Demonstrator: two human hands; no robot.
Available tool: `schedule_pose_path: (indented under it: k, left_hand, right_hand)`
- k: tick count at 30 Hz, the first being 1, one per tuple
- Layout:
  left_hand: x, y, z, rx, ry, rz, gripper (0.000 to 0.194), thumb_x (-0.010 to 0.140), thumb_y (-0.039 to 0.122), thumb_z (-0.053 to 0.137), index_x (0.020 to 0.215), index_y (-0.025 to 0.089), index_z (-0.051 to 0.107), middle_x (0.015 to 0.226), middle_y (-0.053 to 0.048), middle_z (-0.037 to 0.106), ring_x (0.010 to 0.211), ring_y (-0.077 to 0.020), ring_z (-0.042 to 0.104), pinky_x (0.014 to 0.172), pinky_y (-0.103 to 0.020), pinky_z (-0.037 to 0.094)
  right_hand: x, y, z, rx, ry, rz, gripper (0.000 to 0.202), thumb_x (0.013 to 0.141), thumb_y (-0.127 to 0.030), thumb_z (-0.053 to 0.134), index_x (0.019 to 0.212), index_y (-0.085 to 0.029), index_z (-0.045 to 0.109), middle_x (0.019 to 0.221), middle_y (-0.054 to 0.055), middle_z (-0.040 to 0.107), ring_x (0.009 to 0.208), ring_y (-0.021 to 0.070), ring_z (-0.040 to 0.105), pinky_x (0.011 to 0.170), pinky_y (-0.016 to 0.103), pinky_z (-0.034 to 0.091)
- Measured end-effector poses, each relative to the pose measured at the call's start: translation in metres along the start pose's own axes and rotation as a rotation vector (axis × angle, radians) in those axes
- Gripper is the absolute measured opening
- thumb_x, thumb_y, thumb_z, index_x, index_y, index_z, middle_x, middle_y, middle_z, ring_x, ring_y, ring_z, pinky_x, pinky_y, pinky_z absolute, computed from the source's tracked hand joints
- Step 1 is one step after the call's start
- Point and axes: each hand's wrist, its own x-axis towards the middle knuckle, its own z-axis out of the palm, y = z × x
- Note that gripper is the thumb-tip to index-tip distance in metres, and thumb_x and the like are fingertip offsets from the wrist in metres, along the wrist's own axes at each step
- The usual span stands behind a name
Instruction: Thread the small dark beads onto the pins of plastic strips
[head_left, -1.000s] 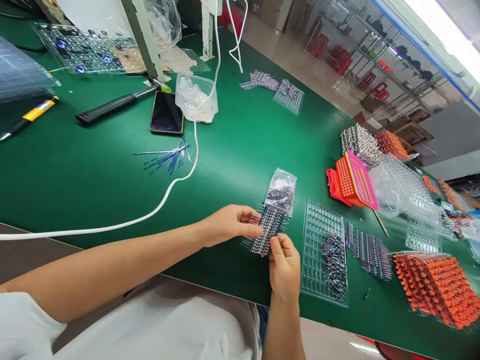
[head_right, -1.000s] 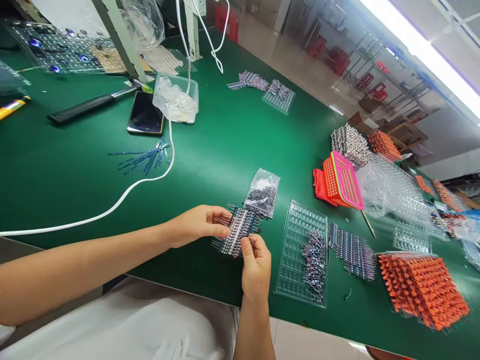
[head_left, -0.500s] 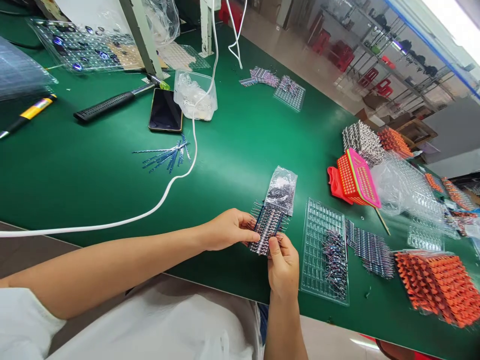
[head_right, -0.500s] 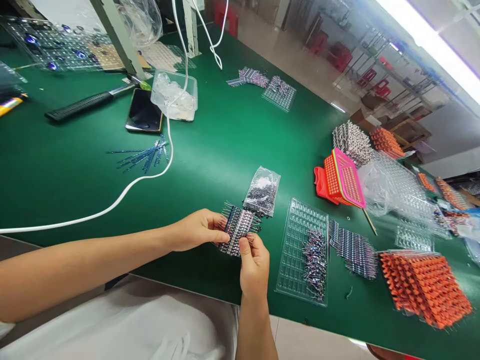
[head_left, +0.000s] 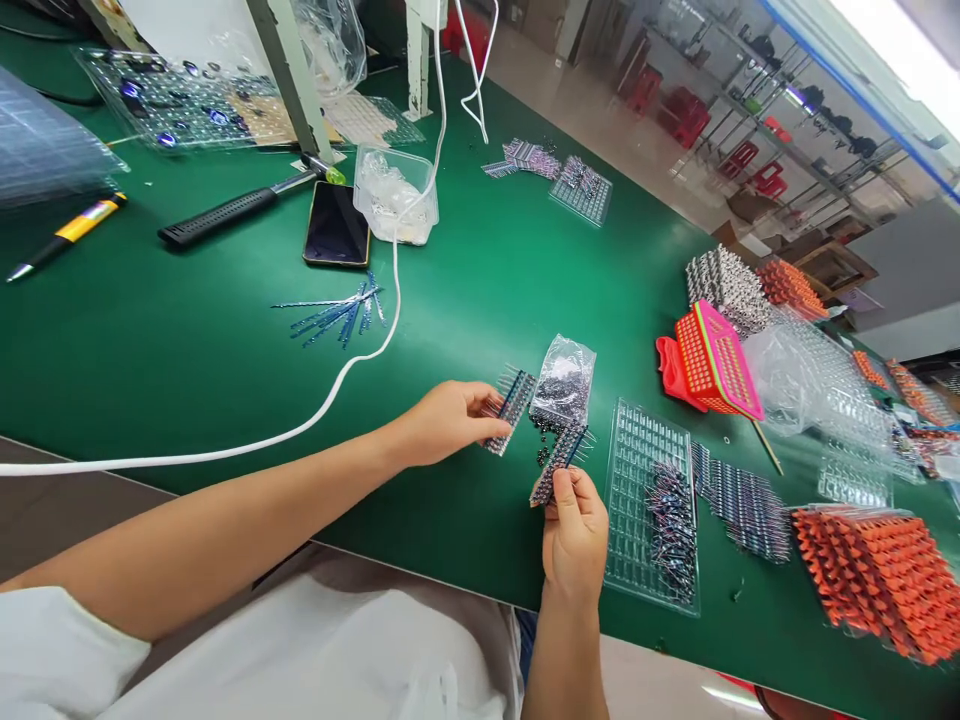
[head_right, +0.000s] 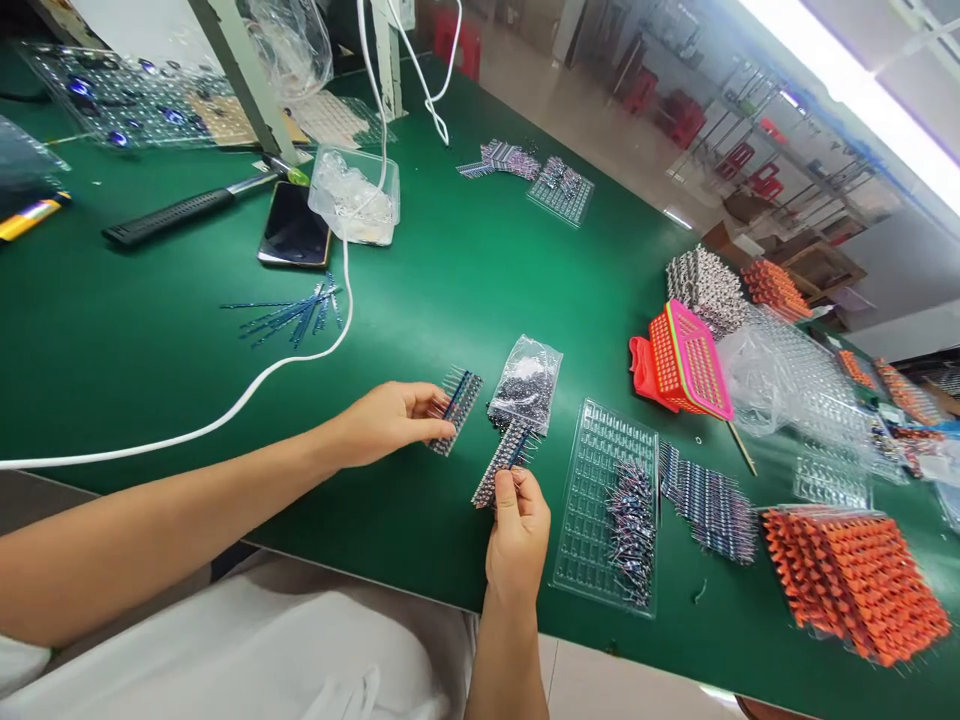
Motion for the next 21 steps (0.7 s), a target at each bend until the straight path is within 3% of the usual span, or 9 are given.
schedule_pose_path:
  k: [3, 5, 11, 14, 18, 21]
  left_hand:
    - [0.005, 0.005, -0.017, 0.285, 0.146, 0.033, 0.035, 0.076, 0.034, 0.072, 0.102, 0.015, 0.060, 0.079, -0.004, 0.074, 0.076, -0.0215, 0.070, 0.072, -0.032, 0.052]
    - [0.007, 0.006, -0.026, 0.452, 0.184, 0.029, 0.036, 0.079, 0.034, 0.070, 0.107, 0.016, 0.059, 0.080, -0.004, 0.075, 0.078, -0.0223, 0.070, 0.071, -0.032, 0.050]
    - [0.008, 0.000, -0.028, 0.746, 0.131, -0.002, 0.031, 0.086, 0.036, 0.061, 0.111, 0.018, 0.059, 0.085, -0.003, 0.075, 0.081, -0.0210, 0.070, 0.071, -0.028, 0.050]
    - [0.007, -0.002, -0.025, 0.877, 0.168, -0.013, 0.037, 0.086, 0.032, 0.060, 0.121, 0.017, 0.057, 0.097, -0.008, 0.074, 0.093, -0.0264, 0.068, 0.080, -0.034, 0.051]
    - [0.005, -0.002, -0.024, 1.027, 0.374, 0.176, 0.053, 0.083, 0.031, 0.067, 0.130, 0.010, 0.054, 0.129, -0.019, 0.060, 0.125, -0.0387, 0.048, 0.103, -0.050, 0.042]
    - [0.002, 0.002, -0.019, 0.887, 0.404, 0.375, 0.046, 0.085, 0.038, 0.067, 0.122, 0.011, 0.060, 0.128, -0.017, 0.062, 0.124, -0.0341, 0.049, 0.109, -0.050, 0.039]
  right_hand:
    - [0.000, 0.002, -0.002, -0.047, -0.023, 0.006, 0.030, 0.080, -0.048, 0.073, 0.084, -0.019, 0.068, 0.076, -0.001, 0.060, 0.069, 0.0120, 0.050, 0.064, 0.025, 0.043]
    - [0.000, 0.003, -0.003, -0.058, -0.039, 0.021, 0.030, 0.079, -0.048, 0.074, 0.084, -0.019, 0.069, 0.077, -0.001, 0.061, 0.070, 0.0120, 0.051, 0.065, 0.025, 0.042]
    - [0.000, 0.008, -0.007, -0.046, -0.038, 0.055, 0.032, 0.076, -0.048, 0.078, 0.090, -0.020, 0.071, 0.082, -0.001, 0.064, 0.074, 0.0124, 0.053, 0.067, 0.025, 0.043]
    - [0.000, 0.008, -0.008, -0.052, -0.044, 0.057, 0.032, 0.076, -0.046, 0.079, 0.092, -0.020, 0.071, 0.083, -0.001, 0.065, 0.075, 0.0121, 0.054, 0.067, 0.024, 0.043]
    - [-0.001, 0.006, -0.007, -0.046, -0.058, 0.034, 0.031, 0.077, -0.046, 0.078, 0.092, -0.019, 0.071, 0.082, 0.000, 0.065, 0.074, 0.0118, 0.054, 0.067, 0.024, 0.044]
    - [-0.001, 0.005, -0.006, -0.073, -0.072, 0.005, 0.029, 0.079, -0.046, 0.076, 0.091, -0.020, 0.071, 0.082, 0.000, 0.065, 0.074, 0.0120, 0.055, 0.068, 0.024, 0.044]
